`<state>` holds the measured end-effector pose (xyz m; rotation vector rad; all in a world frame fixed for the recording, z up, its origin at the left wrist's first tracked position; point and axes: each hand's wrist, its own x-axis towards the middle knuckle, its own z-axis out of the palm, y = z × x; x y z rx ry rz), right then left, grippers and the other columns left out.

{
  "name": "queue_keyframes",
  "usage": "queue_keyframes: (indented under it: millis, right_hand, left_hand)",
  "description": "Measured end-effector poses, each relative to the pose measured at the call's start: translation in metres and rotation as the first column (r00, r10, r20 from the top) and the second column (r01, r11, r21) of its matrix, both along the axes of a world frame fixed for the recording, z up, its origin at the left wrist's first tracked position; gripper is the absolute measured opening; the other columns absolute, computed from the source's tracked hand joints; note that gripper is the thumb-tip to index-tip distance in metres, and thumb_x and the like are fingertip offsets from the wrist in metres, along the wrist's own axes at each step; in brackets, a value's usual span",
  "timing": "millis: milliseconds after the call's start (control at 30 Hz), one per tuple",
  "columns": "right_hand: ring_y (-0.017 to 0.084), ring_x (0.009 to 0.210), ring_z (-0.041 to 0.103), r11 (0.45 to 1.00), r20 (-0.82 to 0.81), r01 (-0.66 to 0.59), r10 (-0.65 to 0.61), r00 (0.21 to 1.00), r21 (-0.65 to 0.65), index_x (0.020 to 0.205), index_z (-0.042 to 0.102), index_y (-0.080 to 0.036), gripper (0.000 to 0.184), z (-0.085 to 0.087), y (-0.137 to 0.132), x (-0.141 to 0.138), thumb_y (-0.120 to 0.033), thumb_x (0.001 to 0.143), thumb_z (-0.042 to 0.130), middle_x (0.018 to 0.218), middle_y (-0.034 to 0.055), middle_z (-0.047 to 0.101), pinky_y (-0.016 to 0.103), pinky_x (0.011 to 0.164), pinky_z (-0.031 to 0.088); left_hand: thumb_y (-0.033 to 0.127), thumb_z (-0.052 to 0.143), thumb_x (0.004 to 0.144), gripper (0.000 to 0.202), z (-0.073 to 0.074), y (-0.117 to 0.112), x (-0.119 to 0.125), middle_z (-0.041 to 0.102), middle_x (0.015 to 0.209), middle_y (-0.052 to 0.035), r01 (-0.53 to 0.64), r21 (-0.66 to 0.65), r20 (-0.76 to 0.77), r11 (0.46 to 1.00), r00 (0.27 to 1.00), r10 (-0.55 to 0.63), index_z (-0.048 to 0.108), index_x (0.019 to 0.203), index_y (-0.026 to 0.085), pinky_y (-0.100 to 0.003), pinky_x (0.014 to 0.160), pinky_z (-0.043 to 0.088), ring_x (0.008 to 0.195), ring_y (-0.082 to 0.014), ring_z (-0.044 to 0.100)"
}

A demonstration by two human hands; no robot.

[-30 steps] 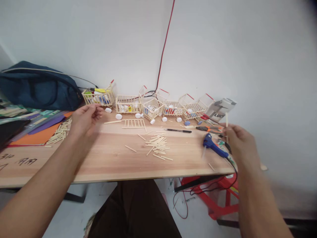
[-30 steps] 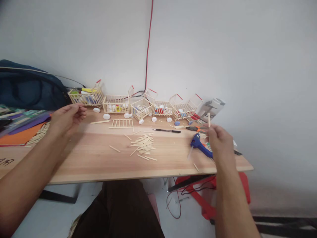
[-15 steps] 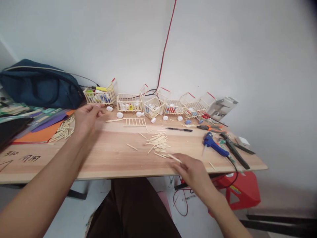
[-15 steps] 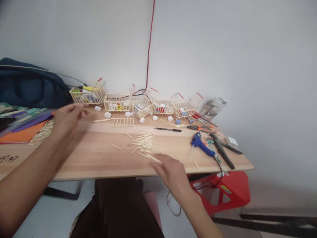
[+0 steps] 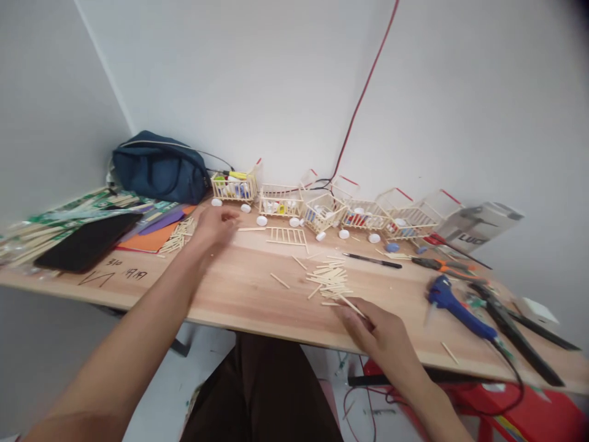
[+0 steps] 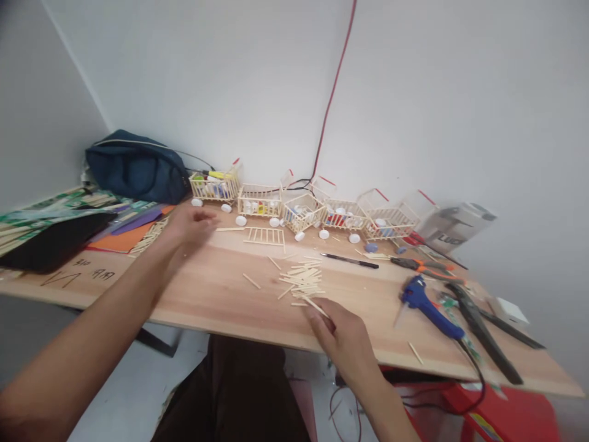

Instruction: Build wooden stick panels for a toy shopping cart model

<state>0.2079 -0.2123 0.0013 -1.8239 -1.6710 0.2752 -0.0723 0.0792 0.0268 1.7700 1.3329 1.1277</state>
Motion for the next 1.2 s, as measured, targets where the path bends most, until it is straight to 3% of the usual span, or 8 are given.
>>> queue_keyframes:
  millis: [167,267,467,600,700,833,1000,1200]
  right_hand:
    - [0.020,0.068,0.062,0.990,-0.150,0.123,-0.112,0.982,0.068,0.096,0.065,-0.025,0.035,0.018,0.010,0.001,-0.052,0.093,0.042,0.070,0.0020,0.064,0.028,0.060,0.047]
    - [0.016,0.050,0.045,0.979,-0.409,0.170,-0.110,0.906,0.114,0.085,0.058,-0.026,0.033,0.015,0.020,0.001,-0.056,0.090,0.046,0.055,-0.0024,0.048,0.026,0.047,0.035]
    - [0.022,0.084,0.064,0.994,-0.709,0.098,-0.040,0.704,0.040,0.088,0.061,-0.024,0.032,0.004,0.042,-0.019,-0.055,0.084,0.059,0.085,0.0058,0.069,0.032,0.074,0.049]
    - [0.022,0.089,0.064,0.998,-0.775,0.002,0.044,0.631,0.058,0.084,0.062,-0.022,0.027,0.007,0.054,-0.033,-0.050,0.084,0.062,0.099,0.0066,0.070,0.034,0.078,0.050]
    - [0.020,0.079,0.065,0.998,-0.778,0.024,0.032,0.627,0.059,0.084,0.063,-0.021,0.028,0.013,0.062,-0.039,-0.049,0.084,0.062,0.089,0.0050,0.070,0.032,0.072,0.051]
    - [0.021,0.088,0.065,0.992,-0.636,0.060,0.023,0.771,0.109,0.097,0.068,-0.021,0.029,0.015,0.063,-0.033,-0.046,0.087,0.057,0.093,0.0051,0.071,0.032,0.076,0.052]
    - [0.020,0.087,0.063,0.979,-0.162,0.120,-0.092,0.982,0.167,0.105,0.069,-0.021,0.029,0.012,0.042,0.022,-0.035,0.089,0.049,0.104,0.0085,0.069,0.030,0.071,0.050]
    - [0.026,0.095,0.063,0.910,0.383,0.399,-0.409,0.828,0.108,0.110,0.070,-0.017,0.036,0.027,0.014,0.142,-0.021,0.088,0.041,0.104,0.0132,0.069,0.038,0.082,0.049]
  left_hand:
    - [0.008,0.057,0.068,0.025,-0.004,-0.017,0.013,0.074,0.093,-0.0115,0.019,0.164,-0.335,0.986,0.941,0.038,0.075,0.085,0.013,-0.032,0.084,0.045,0.090,-0.0243,0.064]
    - [0.008,0.052,0.075,0.031,-0.001,-0.053,0.029,0.072,0.105,-0.0113,0.223,0.234,-0.332,0.946,0.933,-0.138,0.073,0.097,0.014,-0.035,0.093,0.044,0.101,-0.0234,0.062]
    - [0.021,0.059,0.080,0.027,0.007,-0.130,0.074,0.073,0.096,-0.0090,0.584,-0.078,0.092,0.808,0.811,-0.577,0.070,0.104,0.014,-0.029,0.081,0.049,0.087,-0.0175,0.066]
    - [0.026,0.068,0.074,0.035,0.003,-0.143,0.094,0.070,0.083,-0.0071,0.769,-0.314,0.422,0.557,0.638,-0.644,0.066,0.106,0.012,-0.025,0.066,0.048,0.074,-0.0150,0.064]
    - [0.029,0.071,0.071,0.029,0.001,-0.138,0.103,0.066,0.074,-0.0044,0.787,-0.318,0.449,0.529,0.616,-0.647,0.067,0.093,0.010,-0.021,0.057,0.042,0.062,-0.0102,0.056]
    - [0.039,0.070,0.073,0.028,0.005,-0.128,0.110,0.059,0.060,-0.0002,0.815,-0.272,0.389,0.512,0.580,-0.716,0.066,0.078,0.011,-0.020,0.051,0.034,0.051,-0.0063,0.045]
    - [0.039,0.070,0.069,0.028,0.012,-0.114,0.113,0.057,0.056,0.0011,0.772,-0.322,0.333,0.549,0.635,-0.698,0.060,0.070,0.014,-0.020,0.049,0.035,0.048,-0.0074,0.046]
    - [0.041,0.070,0.067,0.029,0.001,-0.099,0.117,0.058,0.058,0.0019,0.670,-0.274,0.364,0.690,0.736,-0.571,0.059,0.074,0.015,-0.021,0.049,0.036,0.048,-0.0069,0.045]
